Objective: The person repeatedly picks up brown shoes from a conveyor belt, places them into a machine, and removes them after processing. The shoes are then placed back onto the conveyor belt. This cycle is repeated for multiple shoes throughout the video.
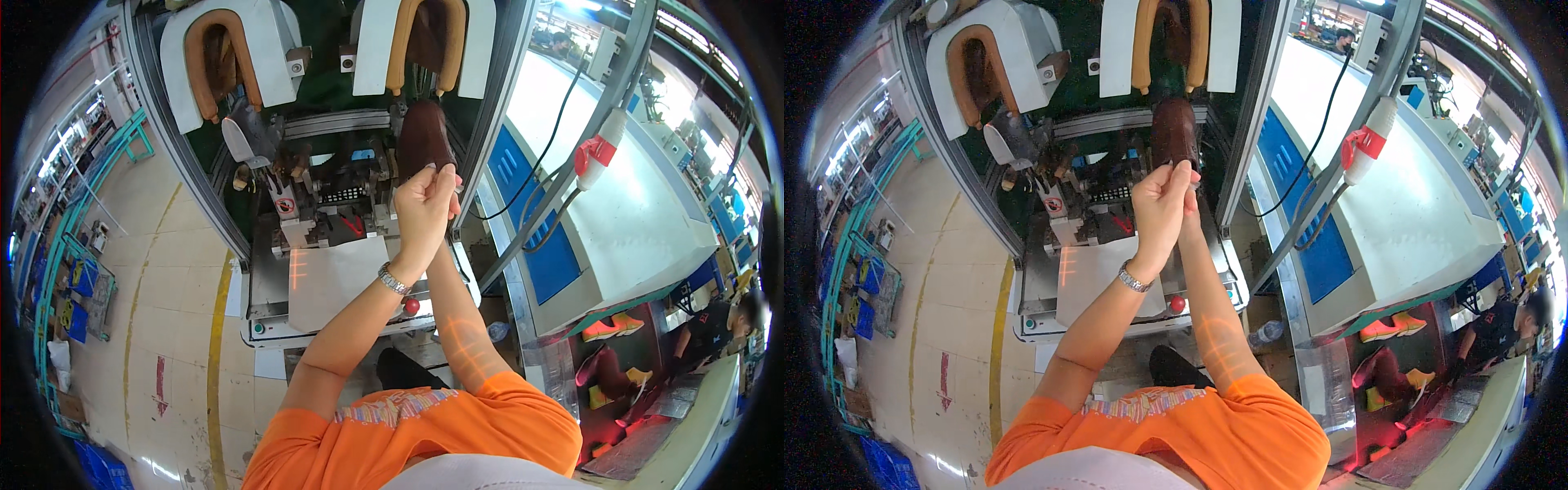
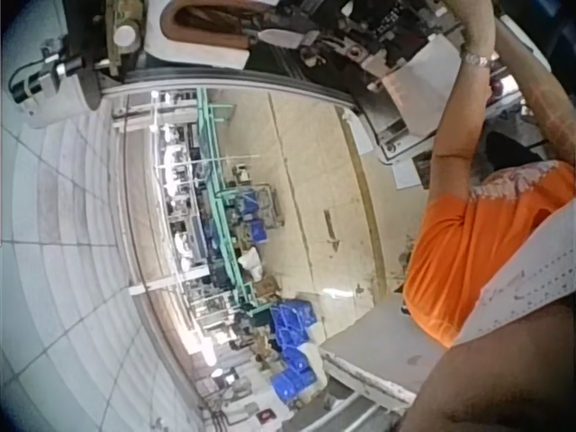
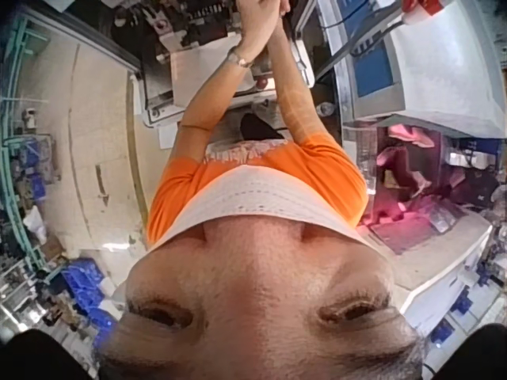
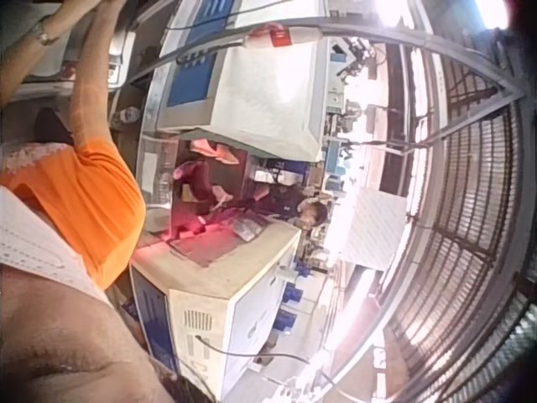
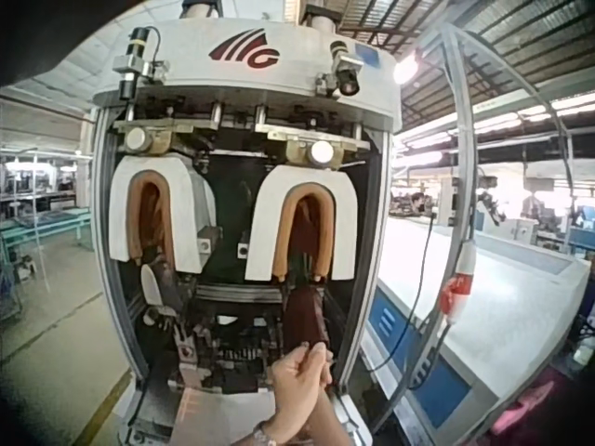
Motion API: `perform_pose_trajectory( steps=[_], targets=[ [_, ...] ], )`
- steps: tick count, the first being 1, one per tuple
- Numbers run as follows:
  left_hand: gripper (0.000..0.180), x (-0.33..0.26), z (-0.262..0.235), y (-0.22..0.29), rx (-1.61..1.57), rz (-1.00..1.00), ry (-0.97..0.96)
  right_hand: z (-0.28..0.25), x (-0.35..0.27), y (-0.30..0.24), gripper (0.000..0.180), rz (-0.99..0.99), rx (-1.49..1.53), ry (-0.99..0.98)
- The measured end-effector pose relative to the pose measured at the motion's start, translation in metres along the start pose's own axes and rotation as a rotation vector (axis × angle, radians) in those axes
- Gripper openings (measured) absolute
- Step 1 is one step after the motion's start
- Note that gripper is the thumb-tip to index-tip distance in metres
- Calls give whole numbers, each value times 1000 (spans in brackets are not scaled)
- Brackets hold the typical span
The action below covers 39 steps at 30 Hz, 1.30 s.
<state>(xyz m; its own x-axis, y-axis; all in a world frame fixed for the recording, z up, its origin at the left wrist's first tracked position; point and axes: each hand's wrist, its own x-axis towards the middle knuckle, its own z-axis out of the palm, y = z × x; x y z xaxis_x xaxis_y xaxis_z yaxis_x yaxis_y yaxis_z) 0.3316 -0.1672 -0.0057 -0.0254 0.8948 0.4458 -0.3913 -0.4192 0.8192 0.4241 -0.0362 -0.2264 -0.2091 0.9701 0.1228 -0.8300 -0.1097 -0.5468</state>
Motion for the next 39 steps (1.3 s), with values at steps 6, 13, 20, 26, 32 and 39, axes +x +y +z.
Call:
perform_pose_trajectory(
  steps=[6,13,20,26,32,39],
  targets=[
    [28,-1,-4,-1,-23,-21,-32,-4,3,0,36,-13,-1,2],
    [27,-26,-33,-32,189,51,-102,20,-9,-14,28,31,-183,104],
    [23,-78,-97,-46,444,-100,-234,-56,-87,-26,29,-653,-1302,791],
    [24,-123,-141,-86,327,-347,-179,-198,-194,1,77,-117,-1473,975],
    [26,-142,-145,-90,285,-460,-213,-143,-181,12,82,124,-1528,1209],
    [27,-159,-152,-90,282,-469,-237,-120,-181,13,71,78,-1470,1398]
  ],
)
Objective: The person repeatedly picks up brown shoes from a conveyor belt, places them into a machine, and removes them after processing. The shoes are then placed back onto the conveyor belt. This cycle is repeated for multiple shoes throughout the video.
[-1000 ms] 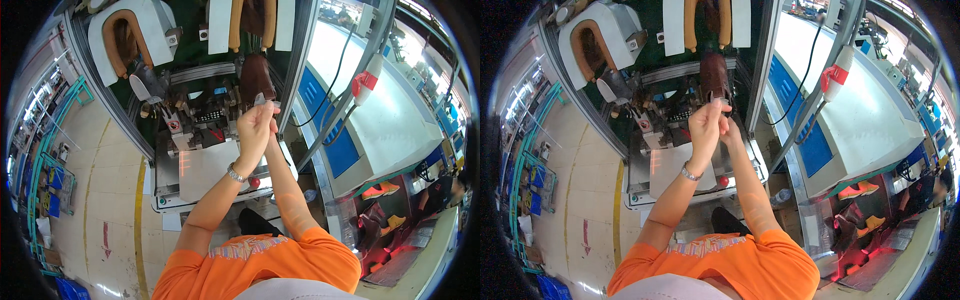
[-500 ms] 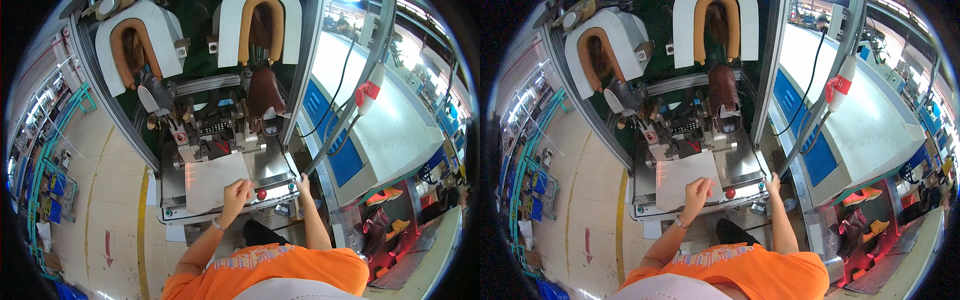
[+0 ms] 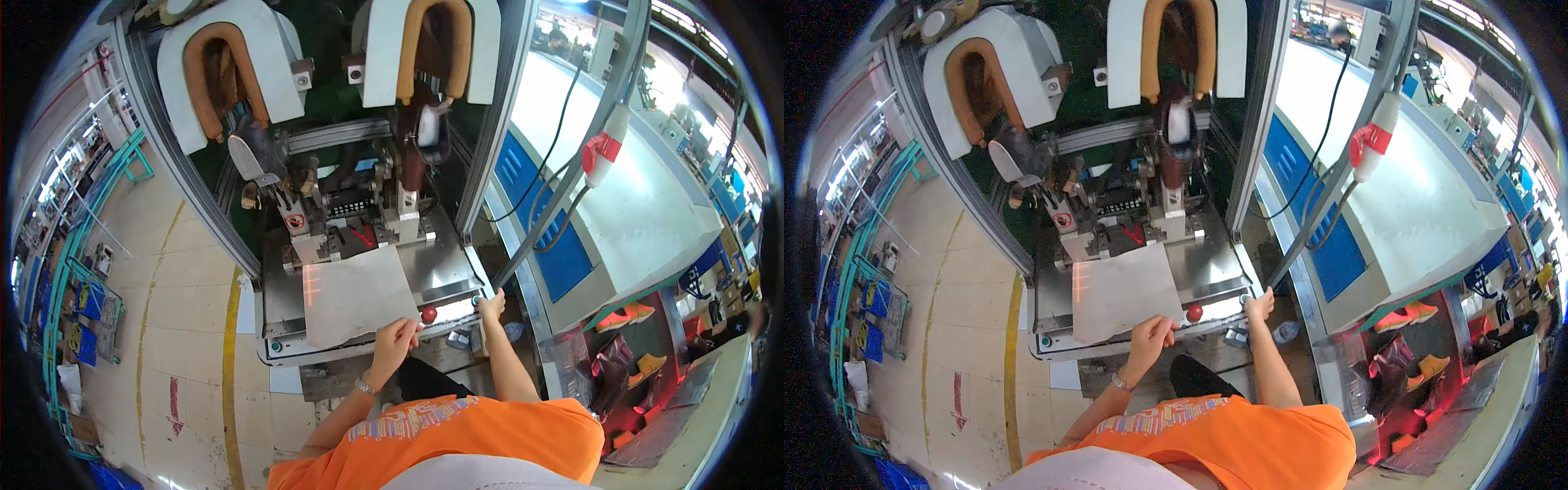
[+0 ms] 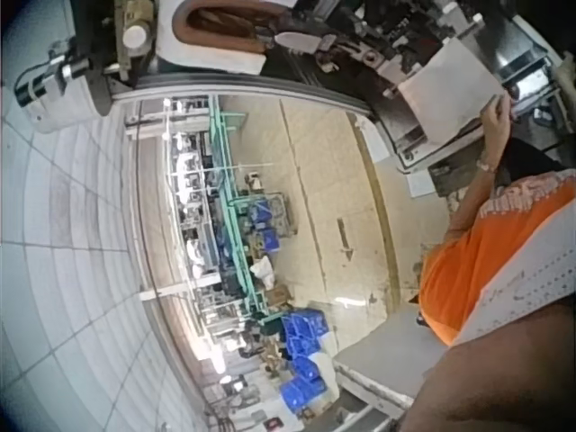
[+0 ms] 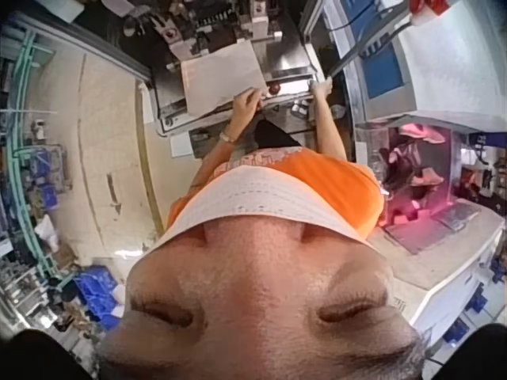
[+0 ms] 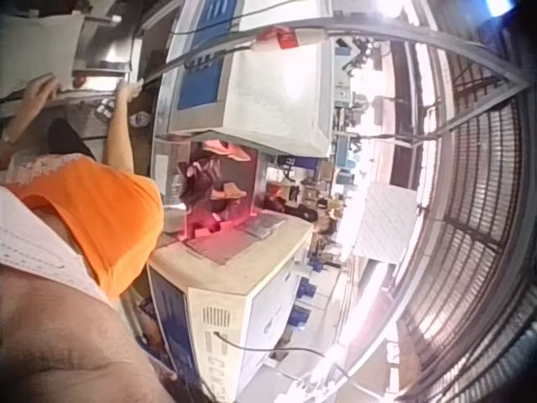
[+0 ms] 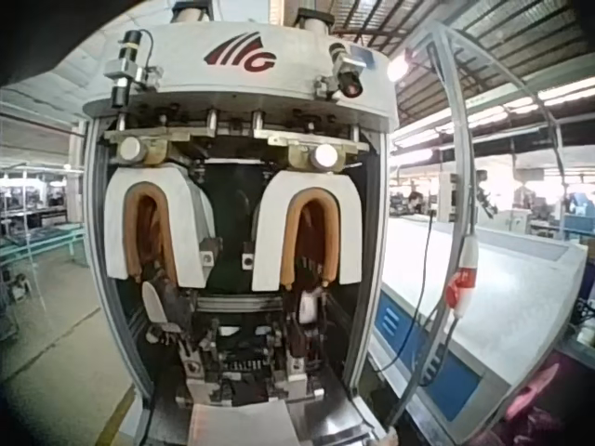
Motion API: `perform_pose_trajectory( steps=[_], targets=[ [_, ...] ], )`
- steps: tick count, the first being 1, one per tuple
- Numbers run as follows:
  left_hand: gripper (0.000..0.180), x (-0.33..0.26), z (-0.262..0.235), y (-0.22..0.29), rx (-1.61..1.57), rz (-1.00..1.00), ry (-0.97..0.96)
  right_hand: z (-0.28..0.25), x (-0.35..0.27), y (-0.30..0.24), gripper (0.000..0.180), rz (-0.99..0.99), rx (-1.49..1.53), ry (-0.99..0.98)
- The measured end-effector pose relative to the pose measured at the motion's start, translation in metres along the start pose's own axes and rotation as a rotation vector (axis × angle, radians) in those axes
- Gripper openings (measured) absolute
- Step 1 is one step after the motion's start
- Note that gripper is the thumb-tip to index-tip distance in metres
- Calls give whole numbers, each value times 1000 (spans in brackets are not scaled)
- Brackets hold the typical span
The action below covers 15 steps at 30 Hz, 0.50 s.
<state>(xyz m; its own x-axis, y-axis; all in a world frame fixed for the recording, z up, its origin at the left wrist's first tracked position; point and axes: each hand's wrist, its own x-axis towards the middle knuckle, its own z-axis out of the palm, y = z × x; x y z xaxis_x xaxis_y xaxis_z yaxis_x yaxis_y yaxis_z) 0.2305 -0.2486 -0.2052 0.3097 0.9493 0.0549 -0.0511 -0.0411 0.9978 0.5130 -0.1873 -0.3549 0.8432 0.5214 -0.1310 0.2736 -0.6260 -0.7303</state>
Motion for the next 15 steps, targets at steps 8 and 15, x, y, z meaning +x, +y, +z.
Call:
perform_pose_trajectory(
  steps=[8,15],
  targets=[
    [27,-23,-38,-17,114,-89,104,-45,-21,-126,10,-642,747,-86],
    [27,-36,-31,-27,130,-151,48,-134,-81,-258,15,-787,1019,-365]
  ],
)
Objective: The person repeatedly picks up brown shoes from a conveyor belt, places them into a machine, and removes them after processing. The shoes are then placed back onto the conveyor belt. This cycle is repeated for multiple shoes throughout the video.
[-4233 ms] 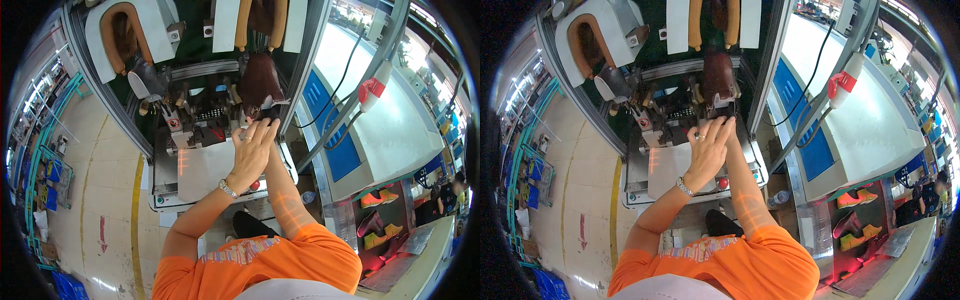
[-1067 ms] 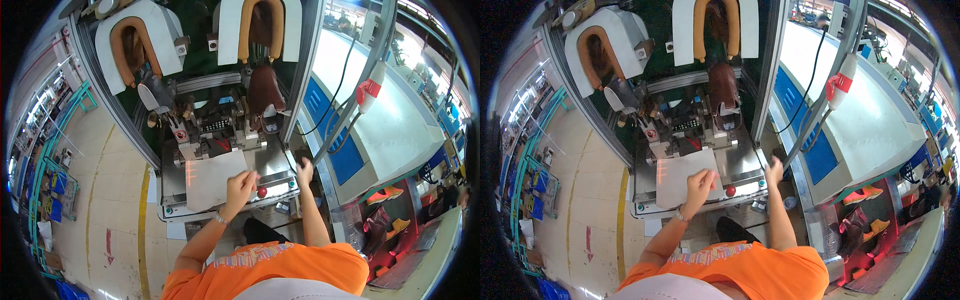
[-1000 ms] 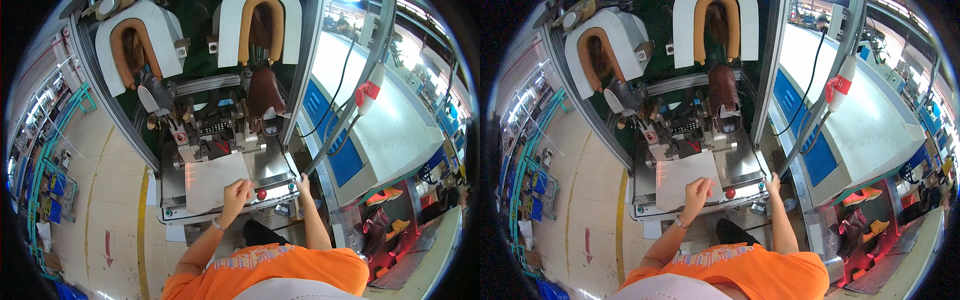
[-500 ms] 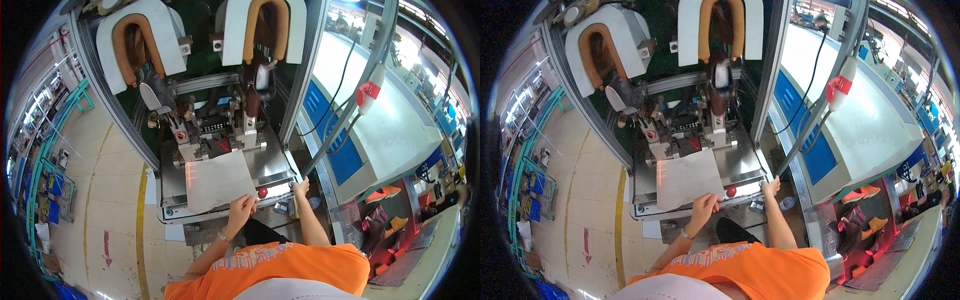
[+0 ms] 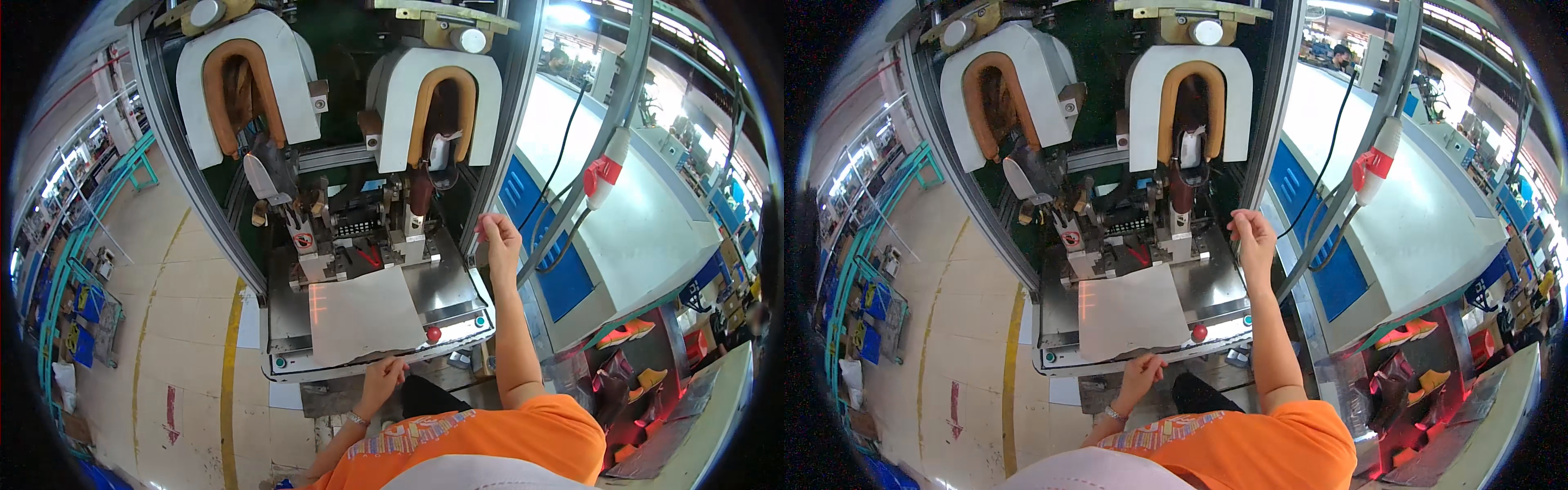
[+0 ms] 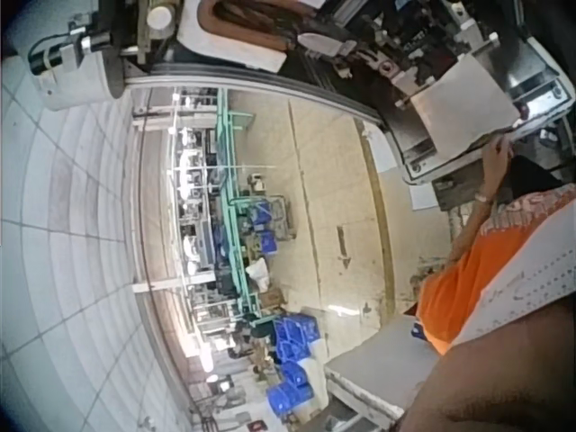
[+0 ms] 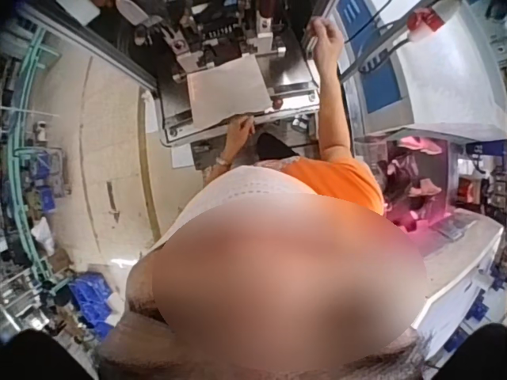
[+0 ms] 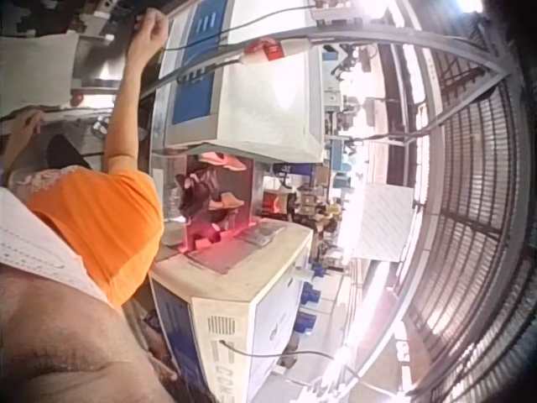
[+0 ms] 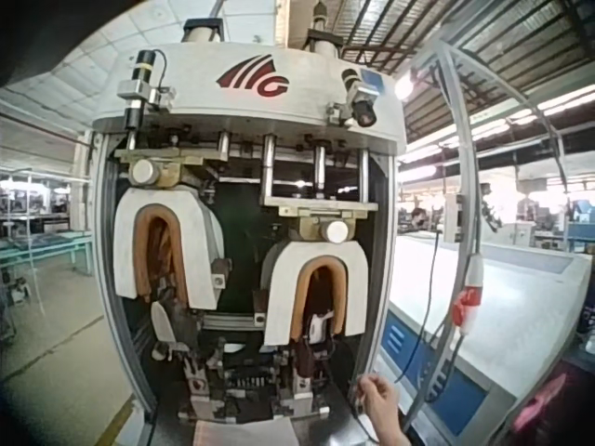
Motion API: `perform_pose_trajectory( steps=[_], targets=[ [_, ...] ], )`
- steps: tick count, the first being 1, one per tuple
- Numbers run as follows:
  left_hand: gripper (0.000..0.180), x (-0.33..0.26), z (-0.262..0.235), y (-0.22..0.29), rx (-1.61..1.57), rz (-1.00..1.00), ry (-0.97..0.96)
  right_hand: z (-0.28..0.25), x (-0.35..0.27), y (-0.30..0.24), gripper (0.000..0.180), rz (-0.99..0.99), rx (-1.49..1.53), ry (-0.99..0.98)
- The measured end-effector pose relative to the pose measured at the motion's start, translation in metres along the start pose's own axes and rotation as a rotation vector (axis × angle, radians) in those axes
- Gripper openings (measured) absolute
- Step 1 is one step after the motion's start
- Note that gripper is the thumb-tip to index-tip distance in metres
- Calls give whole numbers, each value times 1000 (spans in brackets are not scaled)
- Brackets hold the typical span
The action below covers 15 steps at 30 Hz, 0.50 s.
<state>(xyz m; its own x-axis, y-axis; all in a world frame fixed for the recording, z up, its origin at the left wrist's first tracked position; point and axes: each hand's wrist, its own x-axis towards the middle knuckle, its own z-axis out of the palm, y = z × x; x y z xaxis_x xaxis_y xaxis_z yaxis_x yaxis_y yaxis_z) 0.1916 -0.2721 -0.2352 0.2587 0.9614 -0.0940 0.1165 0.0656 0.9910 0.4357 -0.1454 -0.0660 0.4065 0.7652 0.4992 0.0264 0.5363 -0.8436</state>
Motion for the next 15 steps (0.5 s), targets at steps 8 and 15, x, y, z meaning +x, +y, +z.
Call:
perform_pose_trajectory(
  steps=[8,15],
  targets=[
    [28,-24,0,-14,4,-117,-63,-39,-41,68,15,280,5,23],
    [29,-34,-7,-35,-19,-135,-48,-67,-86,125,15,459,19,-38]
  ],
)
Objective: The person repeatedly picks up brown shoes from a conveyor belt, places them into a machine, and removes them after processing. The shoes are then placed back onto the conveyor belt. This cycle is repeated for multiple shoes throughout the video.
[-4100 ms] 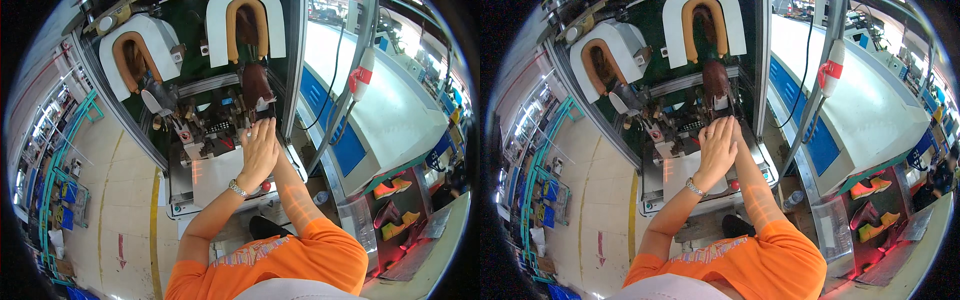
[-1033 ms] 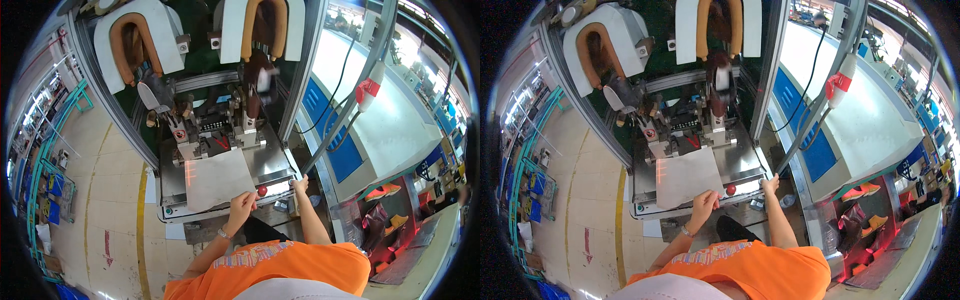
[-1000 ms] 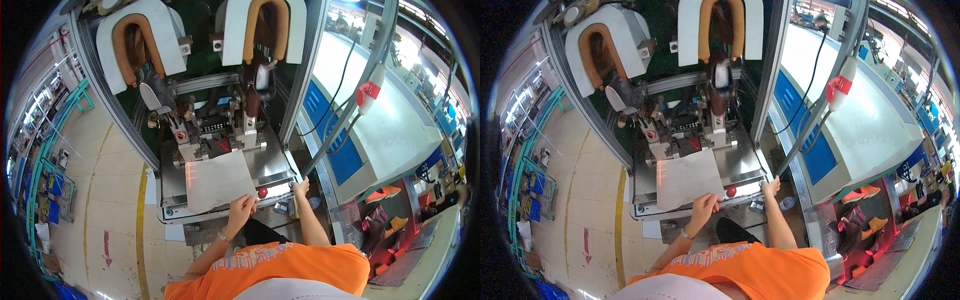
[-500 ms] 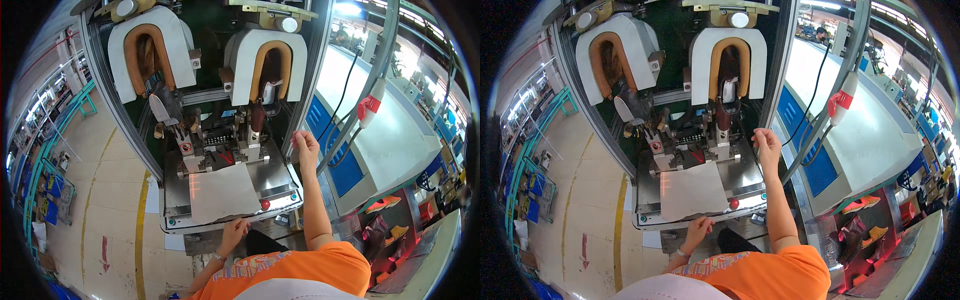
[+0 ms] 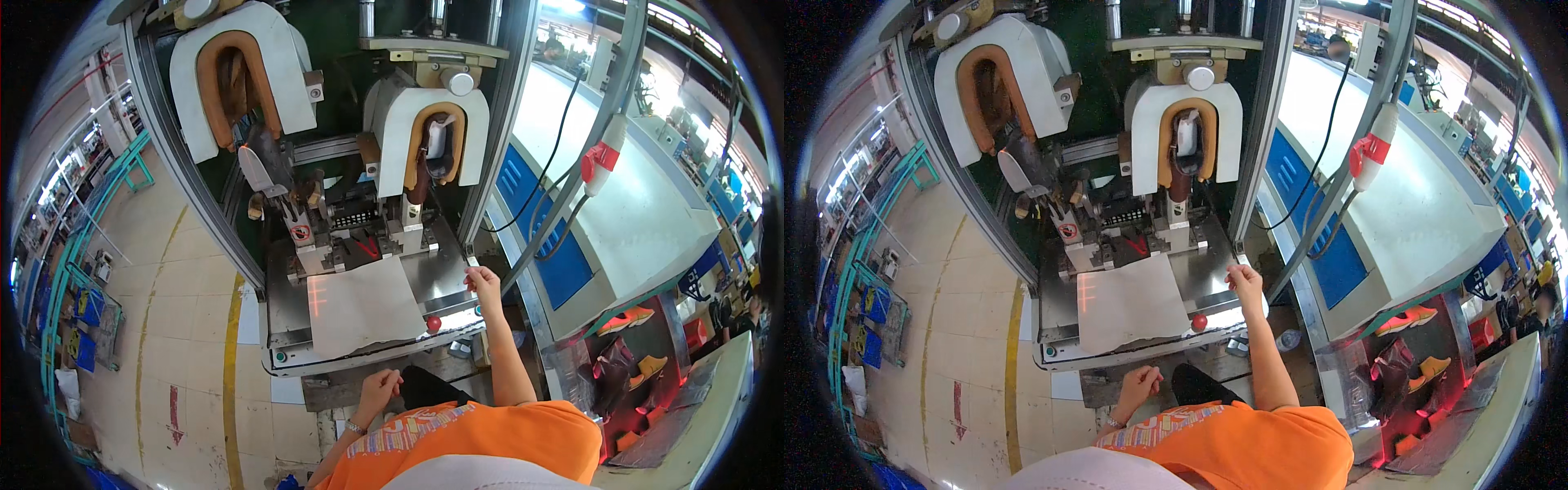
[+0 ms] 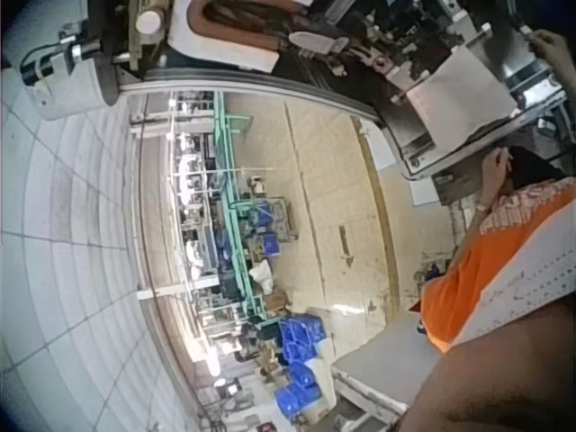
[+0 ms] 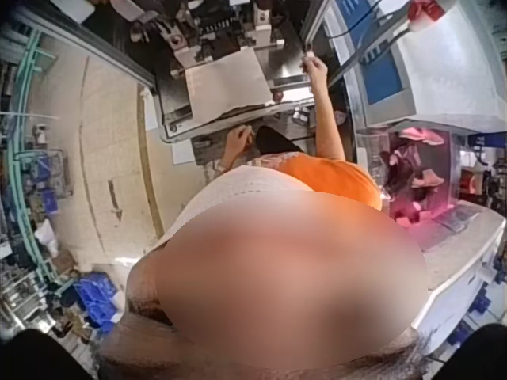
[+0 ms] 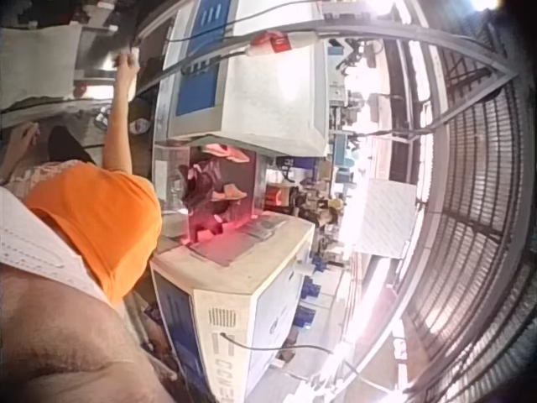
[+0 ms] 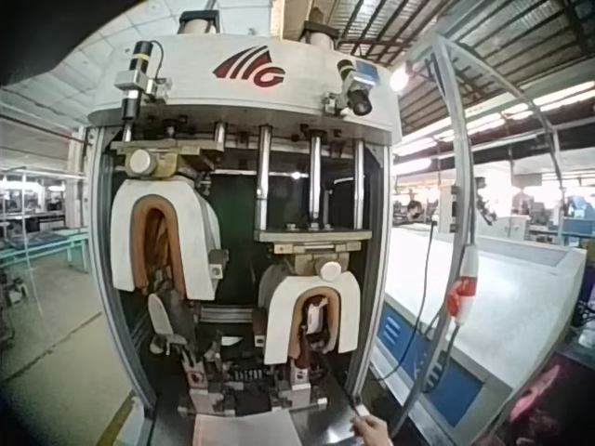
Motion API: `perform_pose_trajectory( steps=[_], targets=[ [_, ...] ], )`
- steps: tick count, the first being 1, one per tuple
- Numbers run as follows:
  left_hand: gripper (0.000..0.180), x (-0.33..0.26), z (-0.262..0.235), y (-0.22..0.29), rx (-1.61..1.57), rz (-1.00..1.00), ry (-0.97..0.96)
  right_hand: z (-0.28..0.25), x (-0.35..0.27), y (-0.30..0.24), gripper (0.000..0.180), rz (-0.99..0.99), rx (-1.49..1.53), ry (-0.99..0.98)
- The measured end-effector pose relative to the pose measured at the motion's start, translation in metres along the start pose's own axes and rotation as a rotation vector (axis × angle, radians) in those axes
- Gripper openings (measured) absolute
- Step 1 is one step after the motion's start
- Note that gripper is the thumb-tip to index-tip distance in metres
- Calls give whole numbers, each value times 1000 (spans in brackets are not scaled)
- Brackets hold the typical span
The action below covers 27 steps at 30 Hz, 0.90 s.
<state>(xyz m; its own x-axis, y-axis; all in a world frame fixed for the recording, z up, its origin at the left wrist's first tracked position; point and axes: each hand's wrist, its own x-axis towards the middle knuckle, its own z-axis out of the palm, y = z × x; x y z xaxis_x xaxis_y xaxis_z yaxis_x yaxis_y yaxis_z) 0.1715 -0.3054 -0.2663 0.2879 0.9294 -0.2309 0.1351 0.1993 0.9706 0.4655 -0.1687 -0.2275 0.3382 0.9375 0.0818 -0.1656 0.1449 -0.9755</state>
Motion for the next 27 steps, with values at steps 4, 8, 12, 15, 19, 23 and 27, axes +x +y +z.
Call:
perform_pose_trajectory(
  steps=[4,8,12,15,19,23,27],
  targets=[
    [30,-3,4,0,-24,-3,-6,-6,-12,39,14,78,-146,-33],
    [32,-11,7,-1,-60,27,-19,-9,-18,71,13,115,-194,-62],
    [36,-19,10,-2,-113,-5,-73,-17,-24,79,13,138,-318,-82],
    [37,-15,15,-2,-108,12,-125,-37,-33,94,17,56,-580,-106],
    [33,-19,6,-14,26,-7,-34,-3,-60,106,22,334,-980,-232],
    [18,-18,22,-13,102,60,-139,-13,-89,114,17,-57,-511,-33],
    [11,-3,26,-12,170,117,-265,-88,-106,106,17,-168,-597,487]
  ],
)
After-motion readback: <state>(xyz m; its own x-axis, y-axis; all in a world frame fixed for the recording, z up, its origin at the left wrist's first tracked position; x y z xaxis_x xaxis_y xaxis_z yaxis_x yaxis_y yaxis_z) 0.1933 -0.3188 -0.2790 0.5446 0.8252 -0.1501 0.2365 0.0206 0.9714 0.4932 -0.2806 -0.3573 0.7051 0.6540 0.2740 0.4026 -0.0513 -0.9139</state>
